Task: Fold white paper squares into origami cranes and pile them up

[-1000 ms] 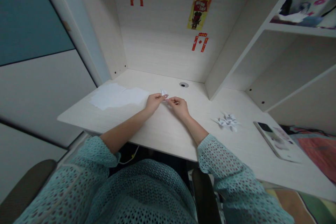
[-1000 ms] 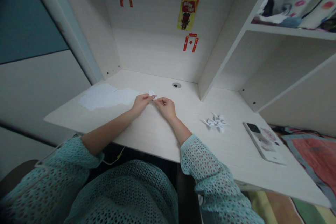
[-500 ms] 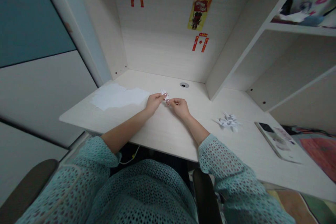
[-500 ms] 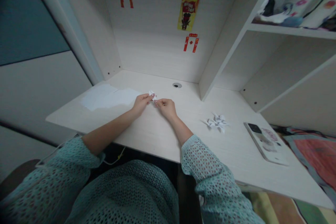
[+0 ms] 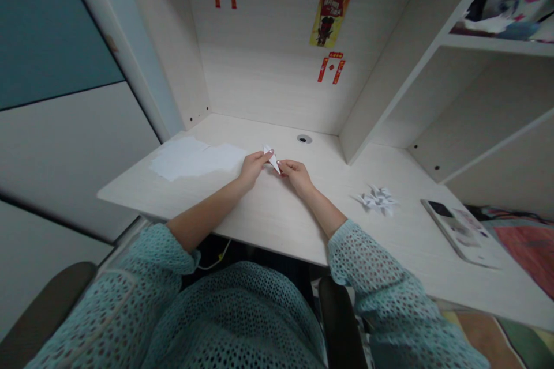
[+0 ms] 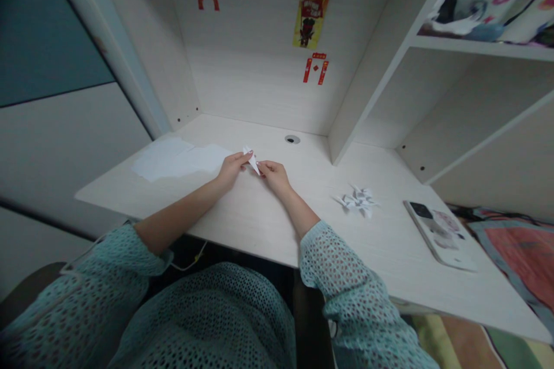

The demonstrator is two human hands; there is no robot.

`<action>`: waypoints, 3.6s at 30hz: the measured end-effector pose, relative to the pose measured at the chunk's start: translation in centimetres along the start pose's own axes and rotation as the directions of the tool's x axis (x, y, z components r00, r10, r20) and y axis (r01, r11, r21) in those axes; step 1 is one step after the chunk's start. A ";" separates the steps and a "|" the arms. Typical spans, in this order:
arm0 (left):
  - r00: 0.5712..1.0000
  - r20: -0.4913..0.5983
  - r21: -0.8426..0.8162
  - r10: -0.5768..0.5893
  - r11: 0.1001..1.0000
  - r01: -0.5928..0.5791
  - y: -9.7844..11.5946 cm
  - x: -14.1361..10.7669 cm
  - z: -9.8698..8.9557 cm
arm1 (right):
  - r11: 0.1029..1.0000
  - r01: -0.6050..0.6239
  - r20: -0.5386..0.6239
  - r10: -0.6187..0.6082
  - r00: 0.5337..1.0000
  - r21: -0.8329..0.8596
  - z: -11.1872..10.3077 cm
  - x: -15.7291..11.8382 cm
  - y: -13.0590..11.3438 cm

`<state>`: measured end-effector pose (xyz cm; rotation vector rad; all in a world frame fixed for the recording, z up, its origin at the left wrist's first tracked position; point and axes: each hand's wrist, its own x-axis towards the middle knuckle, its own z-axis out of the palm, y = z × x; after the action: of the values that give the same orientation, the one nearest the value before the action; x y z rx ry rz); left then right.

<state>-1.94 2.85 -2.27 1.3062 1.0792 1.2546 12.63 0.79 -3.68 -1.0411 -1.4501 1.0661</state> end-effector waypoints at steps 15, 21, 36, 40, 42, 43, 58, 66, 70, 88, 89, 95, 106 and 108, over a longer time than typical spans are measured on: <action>0.991 0.085 -0.168 -0.100 0.979 0.114 0.4 -0.3 0.2 | 0.995 0.095 -0.051 -0.095 0.994 0.004 0.2 -0.4 -1.0; 0.994 0.067 -0.056 -0.081 0.995 0.084 0.1 -0.1 0.2 | 0.977 0.187 0.006 -0.188 0.982 -0.103 0.0 -0.7 -1.5; 0.985 0.110 0.175 0.132 0.973 -0.150 0.6 -0.7 0.3 | 0.928 0.267 -0.065 -0.292 0.954 -0.261 -0.5 -0.5 -0.9; 0.989 0.100 0.200 0.107 0.972 -0.126 0.5 -0.7 0.3 | 0.909 0.297 -0.049 -0.325 0.945 -0.291 -0.9 -0.3 -0.5; 0.988 0.115 0.210 0.104 0.969 -0.127 0.4 -0.6 0.3 | 0.911 0.292 -0.052 -0.319 0.946 -0.290 -1.1 -0.1 -0.2; 0.986 0.129 0.213 0.106 0.968 -0.132 0.3 -0.5 0.3 | 0.916 0.285 -0.060 -0.313 0.948 -0.281 -1.1 0.1 0.0; 0.973 0.176 0.164 0.147 0.971 -0.176 -0.1 -0.2 0.4 | 0.981 0.188 -0.127 -0.193 0.973 -0.053 -0.9 0.5 0.3; 0.957 0.240 0.151 0.164 0.967 -0.204 -0.3 -0.1 0.5 | 0.985 0.168 -0.261 -0.151 0.954 0.044 -0.5 0.5 0.3; 0.952 0.241 0.178 0.187 0.956 -0.233 -0.2 -0.3 0.5 | 0.984 0.168 -0.317 -0.140 0.938 0.065 -0.1 0.2 -0.2; 0.968 0.177 0.181 0.175 0.961 -0.207 -0.3 -0.3 0.4 | 0.979 0.187 -0.323 -0.152 0.934 0.080 0.5 -0.2 -0.9; 0.969 0.176 0.179 0.171 0.963 -0.203 -0.3 -0.3 0.4 | 0.980 0.181 -0.321 -0.148 0.935 0.076 0.5 -0.2 -0.9; 0.977 0.147 0.075 0.153 0.983 -0.165 0.2 -0.6 0.5 | 0.983 0.173 -0.303 -0.150 0.941 0.052 0.4 -0.1 -0.8; 0.998 0.064 -0.096 0.020 0.995 -0.014 0.1 -0.3 0.4 | 0.980 0.195 -0.276 -0.199 0.940 -0.042 0.1 0.0 -0.4; 0.999 0.052 -0.115 0.008 0.993 -0.002 0.1 -0.4 0.5 | 0.981 0.195 -0.285 -0.191 0.939 -0.013 0.2 -0.1 -0.6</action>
<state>-1.52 2.45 -2.15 1.2480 0.9533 1.2614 12.40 0.55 -3.17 -0.9742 -1.2766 0.7510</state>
